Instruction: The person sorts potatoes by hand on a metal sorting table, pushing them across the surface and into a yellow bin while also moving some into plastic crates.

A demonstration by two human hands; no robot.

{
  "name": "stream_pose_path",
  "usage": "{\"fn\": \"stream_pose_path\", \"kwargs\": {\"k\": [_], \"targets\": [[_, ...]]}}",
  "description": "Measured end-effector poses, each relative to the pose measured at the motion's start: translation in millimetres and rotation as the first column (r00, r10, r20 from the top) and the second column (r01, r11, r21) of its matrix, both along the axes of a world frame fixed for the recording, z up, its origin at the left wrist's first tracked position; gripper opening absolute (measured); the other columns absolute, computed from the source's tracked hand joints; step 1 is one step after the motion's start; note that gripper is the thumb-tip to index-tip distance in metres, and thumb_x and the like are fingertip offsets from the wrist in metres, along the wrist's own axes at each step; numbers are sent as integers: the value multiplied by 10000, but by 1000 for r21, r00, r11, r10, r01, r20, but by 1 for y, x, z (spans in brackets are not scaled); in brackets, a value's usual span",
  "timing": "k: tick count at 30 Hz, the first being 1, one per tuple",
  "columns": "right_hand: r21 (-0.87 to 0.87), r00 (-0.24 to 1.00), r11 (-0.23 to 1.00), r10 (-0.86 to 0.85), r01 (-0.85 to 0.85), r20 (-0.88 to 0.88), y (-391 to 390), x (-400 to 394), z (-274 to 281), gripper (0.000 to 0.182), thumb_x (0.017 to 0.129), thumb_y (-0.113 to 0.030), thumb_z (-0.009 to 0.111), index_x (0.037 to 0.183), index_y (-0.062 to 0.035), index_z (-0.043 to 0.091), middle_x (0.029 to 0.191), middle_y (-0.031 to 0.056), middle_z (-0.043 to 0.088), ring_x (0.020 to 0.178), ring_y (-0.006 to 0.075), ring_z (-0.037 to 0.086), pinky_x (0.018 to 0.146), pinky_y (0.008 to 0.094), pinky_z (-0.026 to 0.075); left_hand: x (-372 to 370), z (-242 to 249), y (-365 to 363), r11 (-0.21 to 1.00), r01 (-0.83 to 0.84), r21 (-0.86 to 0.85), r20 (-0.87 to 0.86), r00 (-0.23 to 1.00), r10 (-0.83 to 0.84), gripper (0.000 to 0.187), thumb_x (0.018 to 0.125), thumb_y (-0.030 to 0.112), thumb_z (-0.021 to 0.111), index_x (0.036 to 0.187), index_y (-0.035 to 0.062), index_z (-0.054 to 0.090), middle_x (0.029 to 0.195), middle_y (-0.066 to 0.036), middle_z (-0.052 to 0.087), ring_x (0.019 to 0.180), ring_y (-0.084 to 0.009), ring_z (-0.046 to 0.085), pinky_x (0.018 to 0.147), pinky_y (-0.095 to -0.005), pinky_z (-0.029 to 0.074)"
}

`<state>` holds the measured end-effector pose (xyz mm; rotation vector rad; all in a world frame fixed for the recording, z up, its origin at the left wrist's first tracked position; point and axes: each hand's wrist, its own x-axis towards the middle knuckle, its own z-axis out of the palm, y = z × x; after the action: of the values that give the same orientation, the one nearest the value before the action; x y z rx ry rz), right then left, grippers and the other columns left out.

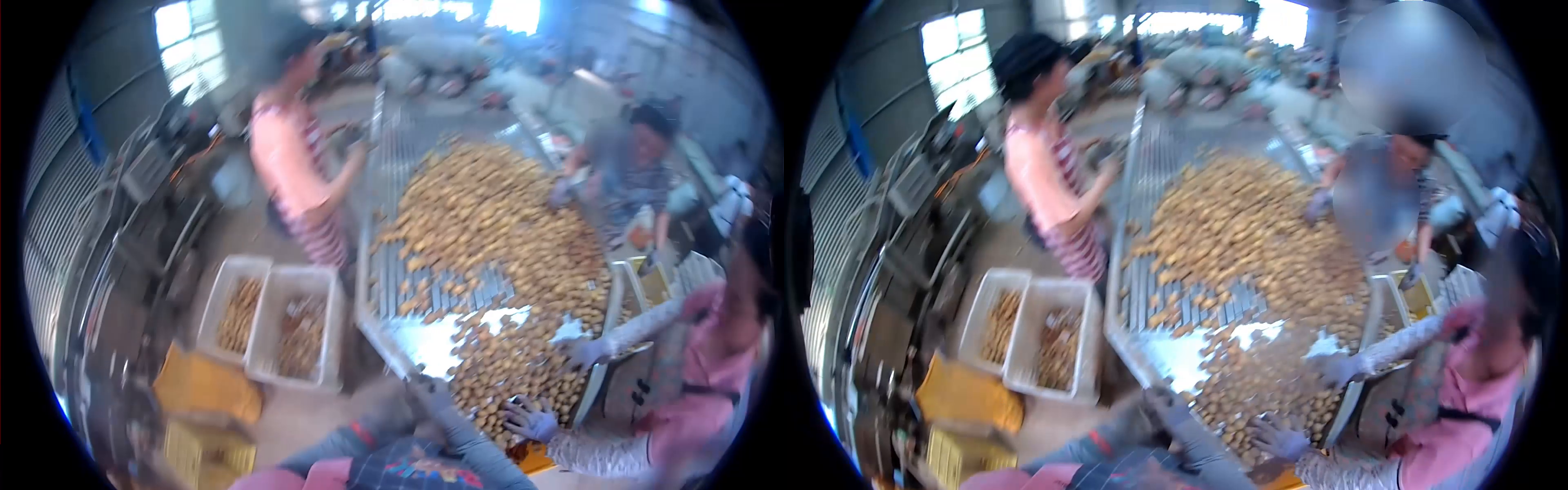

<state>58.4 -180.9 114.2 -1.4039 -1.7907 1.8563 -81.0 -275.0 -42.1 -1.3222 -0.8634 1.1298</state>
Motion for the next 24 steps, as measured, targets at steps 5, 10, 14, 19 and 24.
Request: {"fn": "stream_pose_path", "kwargs": {"k": [5, 10, 14, 19, 24], "targets": [[598, 922, 735, 96, -320, 375, 30, 36, -168, 344, 988, -319, 479, 1107, -66, 680, 1009, 198, 707, 873, 344, 679, 754, 431, 544, 43, 82, 23, 843, 418, -339, 940, 124, 316, 417, 1018, 263, 479, 1401, 100, 441, 1390, -67, 516, 1300, -244, 485, 1097, -431, 384], [487, 816, 805, -7, -338, 578, 37, 90, -162, 370, 1028, -314, 328, 1250, -169, 585, 1071, 182, 696, 973, 385, 673, 855, 480, 518, 102, -42, 73, 811, 578, 83, -51, -811, 583, 409, 1001, 285, 453, 1326, 44, 510, 1379, -95, 553, 1297, -227, 490, 1158, -394, 332], [496, 647, 806, -194, -323, 737, 78, 149, -148, 288, 961, -193, 435, 1149, -71, 616, 997, 173, 702, 912, 323, 689, 698, 469, 535, 97, 1, 95, 462, 879, 116, -990, 141, -18, 373, 1001, 273, 427, 1280, 53, 538, 1355, -85, 560, 1301, -240, 487, 1089, -416, 404], [-240, 467, 615, -752, 751, -465, 75, 256, -108, 277, 979, -214, 528, 1176, -57, 643, 958, 158, 732, 740, 325, 712, 575, 451, 593, 13, 53, 103, 564, 818, 113, -90, -557, 826, 601, 1058, 417, 340, 1520, 32, 314, 1519, -181, 349, 1418, -321, 343, 1201, -456, 275], [-293, 577, 574, -813, 765, -85, 73, 122, -78, 536, 960, -473, 578, 1268, -35, 561, 1119, 171, 670, 829, 292, 700, 730, 408, 595, 38, 20, 154, 756, 655, 20, -872, -359, 334, 321, 938, 206, 501, 1207, 81, 623, 1393, -87, 550, 1359, -297, 432, 1014, -417, 419]]}}
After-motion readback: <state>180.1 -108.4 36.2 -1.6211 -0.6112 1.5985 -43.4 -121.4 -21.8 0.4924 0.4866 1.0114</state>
